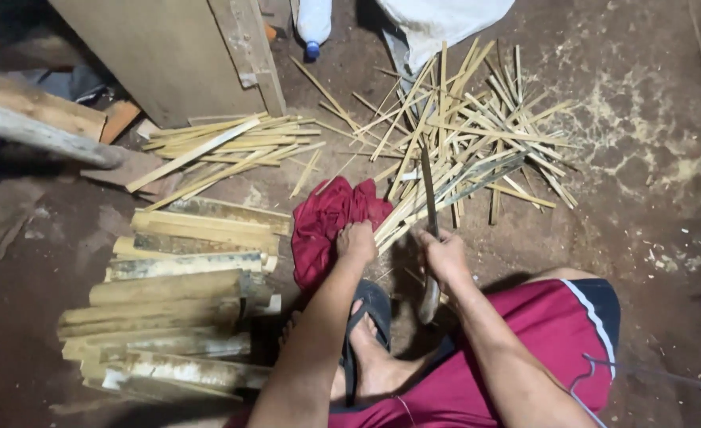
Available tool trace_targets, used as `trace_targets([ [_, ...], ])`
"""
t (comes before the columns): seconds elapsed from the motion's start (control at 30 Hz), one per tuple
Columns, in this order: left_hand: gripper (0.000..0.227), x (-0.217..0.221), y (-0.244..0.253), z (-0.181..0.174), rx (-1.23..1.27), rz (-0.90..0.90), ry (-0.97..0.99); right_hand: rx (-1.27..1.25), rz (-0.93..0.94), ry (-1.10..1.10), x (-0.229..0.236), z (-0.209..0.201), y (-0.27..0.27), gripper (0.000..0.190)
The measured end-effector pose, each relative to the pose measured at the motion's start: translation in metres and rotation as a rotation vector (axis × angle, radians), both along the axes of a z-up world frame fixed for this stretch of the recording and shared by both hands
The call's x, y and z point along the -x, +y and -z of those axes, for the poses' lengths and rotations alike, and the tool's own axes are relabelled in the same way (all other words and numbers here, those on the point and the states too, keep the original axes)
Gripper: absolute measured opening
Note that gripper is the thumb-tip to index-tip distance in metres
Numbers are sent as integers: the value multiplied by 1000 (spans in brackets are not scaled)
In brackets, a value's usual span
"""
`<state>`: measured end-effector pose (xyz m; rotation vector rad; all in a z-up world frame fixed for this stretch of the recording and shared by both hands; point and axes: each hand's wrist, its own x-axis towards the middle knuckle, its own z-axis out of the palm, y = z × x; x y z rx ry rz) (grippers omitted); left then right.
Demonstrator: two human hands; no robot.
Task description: Splitting bamboo pieces into thin strips using a large knife.
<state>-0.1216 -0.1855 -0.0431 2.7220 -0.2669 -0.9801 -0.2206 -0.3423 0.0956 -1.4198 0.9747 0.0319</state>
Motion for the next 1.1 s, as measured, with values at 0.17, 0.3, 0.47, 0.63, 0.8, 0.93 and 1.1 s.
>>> trace_targets([
  [0.17,36,11,22,17,315,-381,93,2,48,-74,2,14,-10,20],
  [0.3,40,46,45,-58,906,-756,171,-75,55,-145,-5,-16,0,18],
  [0.47,29,73,59,-65,1001,-536,115,-195,-172,-155,-14,-47,16,26],
  [0.63,43,74,53,-198,723,-200,-517,87,-424,-268,-13,-22,40,25],
  [0.8,32,56,34,-250,892,-299,-636,573,-695,-216,0,3,69,22],
  [0.93,19,39,69,-315,955,-516,-723,552,-847,-57,25,-28,72,46],
  [1.1,13,23,116,-354,973,-351,-1076,407,-893,108,45,4,59,31],
])
